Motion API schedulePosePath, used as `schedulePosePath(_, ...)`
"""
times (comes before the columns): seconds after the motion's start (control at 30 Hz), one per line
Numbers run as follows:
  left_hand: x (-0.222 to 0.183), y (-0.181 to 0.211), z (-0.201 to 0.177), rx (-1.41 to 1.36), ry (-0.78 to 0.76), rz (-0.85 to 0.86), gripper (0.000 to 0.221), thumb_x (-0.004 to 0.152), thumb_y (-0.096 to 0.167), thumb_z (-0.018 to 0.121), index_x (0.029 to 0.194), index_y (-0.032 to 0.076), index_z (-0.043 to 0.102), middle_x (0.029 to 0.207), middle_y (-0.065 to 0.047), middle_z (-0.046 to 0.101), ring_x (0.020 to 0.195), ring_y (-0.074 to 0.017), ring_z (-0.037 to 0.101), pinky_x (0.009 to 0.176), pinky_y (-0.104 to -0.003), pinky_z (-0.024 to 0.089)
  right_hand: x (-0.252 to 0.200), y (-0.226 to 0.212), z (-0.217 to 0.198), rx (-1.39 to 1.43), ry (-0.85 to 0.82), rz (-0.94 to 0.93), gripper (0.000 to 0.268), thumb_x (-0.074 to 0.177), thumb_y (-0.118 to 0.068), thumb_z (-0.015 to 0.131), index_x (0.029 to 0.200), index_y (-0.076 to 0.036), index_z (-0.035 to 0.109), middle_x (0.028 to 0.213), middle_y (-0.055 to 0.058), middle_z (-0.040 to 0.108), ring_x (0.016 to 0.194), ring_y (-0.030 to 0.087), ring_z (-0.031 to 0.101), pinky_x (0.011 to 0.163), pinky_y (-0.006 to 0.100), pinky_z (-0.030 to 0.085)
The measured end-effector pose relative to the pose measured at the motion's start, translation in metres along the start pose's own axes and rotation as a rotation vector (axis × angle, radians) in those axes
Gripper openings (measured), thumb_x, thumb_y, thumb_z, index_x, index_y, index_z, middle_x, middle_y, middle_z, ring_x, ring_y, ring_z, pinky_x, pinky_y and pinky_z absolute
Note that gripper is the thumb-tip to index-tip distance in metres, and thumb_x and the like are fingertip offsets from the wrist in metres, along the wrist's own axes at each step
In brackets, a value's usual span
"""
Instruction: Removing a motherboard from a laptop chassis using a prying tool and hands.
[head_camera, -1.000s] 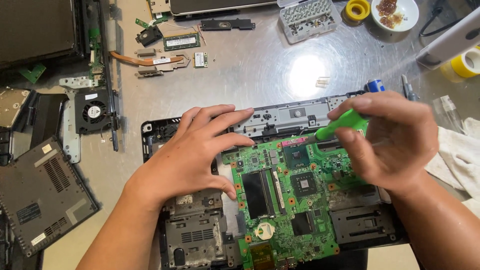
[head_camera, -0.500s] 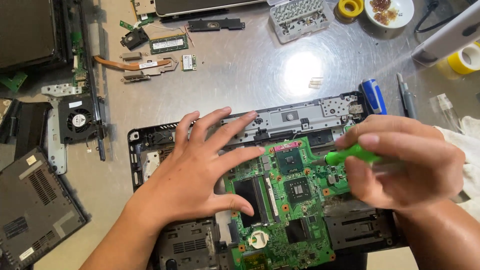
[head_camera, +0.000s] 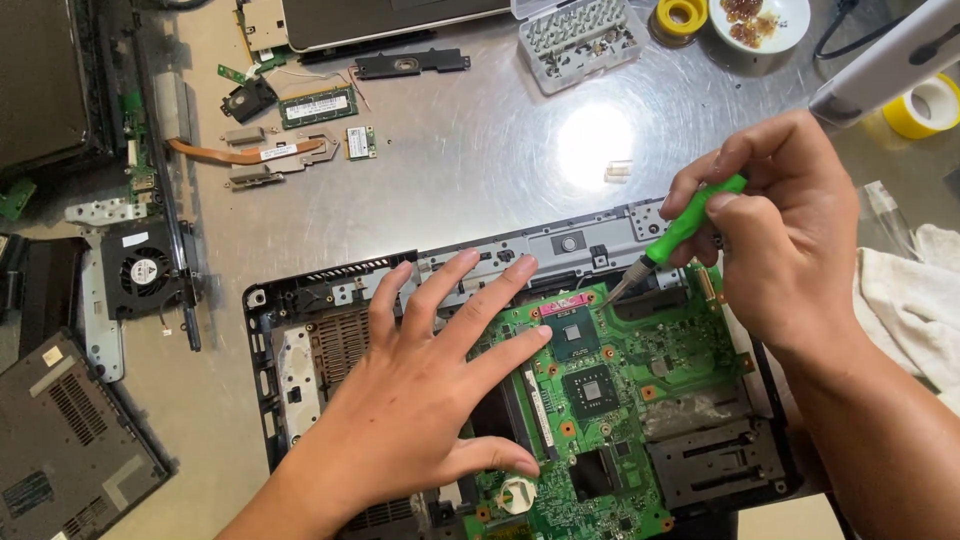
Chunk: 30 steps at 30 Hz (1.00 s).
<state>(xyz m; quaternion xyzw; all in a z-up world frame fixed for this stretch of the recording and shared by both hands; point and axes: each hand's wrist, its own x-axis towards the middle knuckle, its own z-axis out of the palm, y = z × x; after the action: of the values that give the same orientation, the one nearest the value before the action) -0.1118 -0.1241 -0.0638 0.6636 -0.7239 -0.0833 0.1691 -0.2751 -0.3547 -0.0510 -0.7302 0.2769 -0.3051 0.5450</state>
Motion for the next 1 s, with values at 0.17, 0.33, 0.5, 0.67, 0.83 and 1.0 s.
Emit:
schedulePosePath(0.17, 0.0, 0.0, -0.001, -0.022, -0.001, -0.006, 0.095, 0.069, 0.076, 0.083, 0.141, 0.017, 0.061, 0.168, -0.012, 0.023, 0.153, -0.0426, 0.015, 0.114, -0.072, 0.012, 0.003, 0.002, 0.003, -0.046, 0.032, 0.07, 0.02, 0.084, 0.006, 0.039, 0.101, -0.006, 0.039, 0.084, 0.018, 0.063, 0.049, 0.026, 0.059, 0.044, 0.028, 0.039)
schedulePosePath(0.33, 0.001, -0.001, 0.0, -0.069, -0.021, 0.0, 0.094, 0.072, 0.073, 0.082, 0.143, 0.015, 0.059, 0.168, -0.012, 0.022, 0.153, -0.0432, 0.014, 0.114, -0.072, 0.008, 0.006, 0.007, 0.003, -0.015, 0.014, 0.083, 0.021, 0.083, 0.007, 0.039, 0.099, -0.006, 0.039, 0.084, 0.017, 0.064, 0.049, 0.026, 0.057, 0.043, 0.027, 0.039)
schedulePosePath(0.5, 0.0, -0.002, 0.002, -0.071, -0.035, 0.018, 0.098, 0.073, 0.073, 0.082, 0.146, 0.014, 0.056, 0.168, -0.013, 0.023, 0.152, -0.044, 0.015, 0.115, -0.072, 0.007, 0.007, 0.008, 0.002, -0.01, 0.016, 0.092, 0.021, 0.082, 0.006, 0.038, 0.099, -0.006, 0.038, 0.084, 0.018, 0.063, 0.048, 0.026, 0.057, 0.043, 0.028, 0.039)
schedulePosePath(0.67, 0.0, -0.002, 0.002, -0.083, -0.036, 0.025, 0.099, 0.072, 0.071, 0.084, 0.147, 0.013, 0.055, 0.168, -0.013, 0.024, 0.152, -0.0429, 0.016, 0.116, -0.07, 0.006, 0.008, 0.007, 0.004, -0.012, 0.03, 0.122, 0.021, 0.079, 0.006, 0.036, 0.096, -0.008, 0.037, 0.083, 0.017, 0.063, 0.049, 0.027, 0.055, 0.043, 0.029, 0.039)
schedulePosePath(0.83, 0.0, -0.002, 0.002, -0.078, -0.028, 0.029, 0.097, 0.073, 0.069, 0.085, 0.146, 0.013, 0.056, 0.168, -0.013, 0.025, 0.152, -0.0432, 0.018, 0.116, -0.07, 0.007, 0.011, 0.008, 0.003, -0.016, 0.024, 0.143, 0.02, 0.08, 0.006, 0.036, 0.095, -0.007, 0.038, 0.083, 0.017, 0.063, 0.049, 0.026, 0.056, 0.043, 0.029, 0.04)
schedulePosePath(1.0, 0.0, -0.002, 0.003, -0.077, -0.016, 0.03, 0.099, 0.07, 0.067, 0.089, 0.146, 0.012, 0.056, 0.167, -0.013, 0.025, 0.152, -0.0422, 0.019, 0.115, -0.072, 0.009, 0.011, 0.009, 0.004, 0.002, 0.029, 0.154, 0.02, 0.08, 0.006, 0.036, 0.095, -0.008, 0.038, 0.082, 0.017, 0.063, 0.049, 0.026, 0.055, 0.043, 0.028, 0.038)
